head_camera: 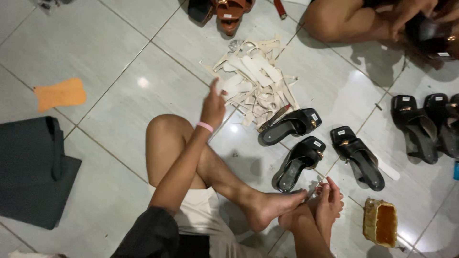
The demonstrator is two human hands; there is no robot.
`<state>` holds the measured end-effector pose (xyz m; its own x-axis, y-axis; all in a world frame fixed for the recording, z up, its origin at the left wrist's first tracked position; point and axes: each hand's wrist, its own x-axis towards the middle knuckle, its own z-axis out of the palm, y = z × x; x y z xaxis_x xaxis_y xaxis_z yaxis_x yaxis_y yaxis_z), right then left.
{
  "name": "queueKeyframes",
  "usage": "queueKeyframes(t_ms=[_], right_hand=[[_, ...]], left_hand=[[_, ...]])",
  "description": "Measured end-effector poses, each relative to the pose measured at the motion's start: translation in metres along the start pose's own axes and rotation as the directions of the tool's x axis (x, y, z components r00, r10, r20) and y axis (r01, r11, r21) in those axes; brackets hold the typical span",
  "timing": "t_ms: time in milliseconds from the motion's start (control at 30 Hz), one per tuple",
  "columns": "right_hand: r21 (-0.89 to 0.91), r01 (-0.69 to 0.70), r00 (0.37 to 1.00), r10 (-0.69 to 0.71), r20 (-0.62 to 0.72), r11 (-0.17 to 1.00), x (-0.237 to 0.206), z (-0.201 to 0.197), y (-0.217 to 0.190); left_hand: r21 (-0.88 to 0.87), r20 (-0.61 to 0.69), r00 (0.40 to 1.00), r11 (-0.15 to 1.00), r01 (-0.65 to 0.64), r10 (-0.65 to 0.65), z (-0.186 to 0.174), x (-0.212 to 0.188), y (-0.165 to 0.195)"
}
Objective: The person sits on the floor and applies a brown adhesive to the sole of a black slide sandal using a brush. They then pick up a white foam insole, apply adhesive to it, and place it into the sandal. The person repeats this process with another sandal and insole.
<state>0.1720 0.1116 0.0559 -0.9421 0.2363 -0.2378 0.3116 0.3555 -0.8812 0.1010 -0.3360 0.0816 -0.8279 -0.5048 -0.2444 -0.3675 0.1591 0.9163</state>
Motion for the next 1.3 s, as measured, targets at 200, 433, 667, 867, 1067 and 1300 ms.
queueKeyframes(t_ms=[200,433,667,867,1067,1300], right_hand=[[0.060,0.005,1.000,-0.005,-0.004,0.998,-0.013,0.017,0.004],[0.045,0.008,1.000,-0.007,-0.021,0.999,-0.034,0.019,-0.007],[0.058,0.066,0.997,-0.067,0.029,0.996,-0.025,0.008,-0.001],[0.298,0.114,0.866,-0.242,0.438,0.948,-0.020,-0.024,0.018],[0.195,0.065,0.950,-0.120,0.288,0.979,-0.009,-0.078,0.034],[0.482,0.012,0.982,-0.100,0.158,0.876,0.032,-0.114,0.091]], left_hand=[[0.424,-0.074,0.914,0.842,-0.334,0.400,-0.037,0.022,0.004],[0.589,-0.007,0.957,0.774,-0.231,0.291,-0.048,0.024,0.004],[-0.045,0.149,0.985,0.995,0.093,-0.085,-0.031,-0.025,-0.002],[-0.528,0.359,0.922,0.846,0.073,0.144,0.148,-0.188,0.016],[-0.312,0.458,0.880,0.949,0.030,0.123,0.275,-0.244,0.043],[-0.104,0.490,0.795,0.929,-0.355,0.358,0.354,-0.247,0.038]])
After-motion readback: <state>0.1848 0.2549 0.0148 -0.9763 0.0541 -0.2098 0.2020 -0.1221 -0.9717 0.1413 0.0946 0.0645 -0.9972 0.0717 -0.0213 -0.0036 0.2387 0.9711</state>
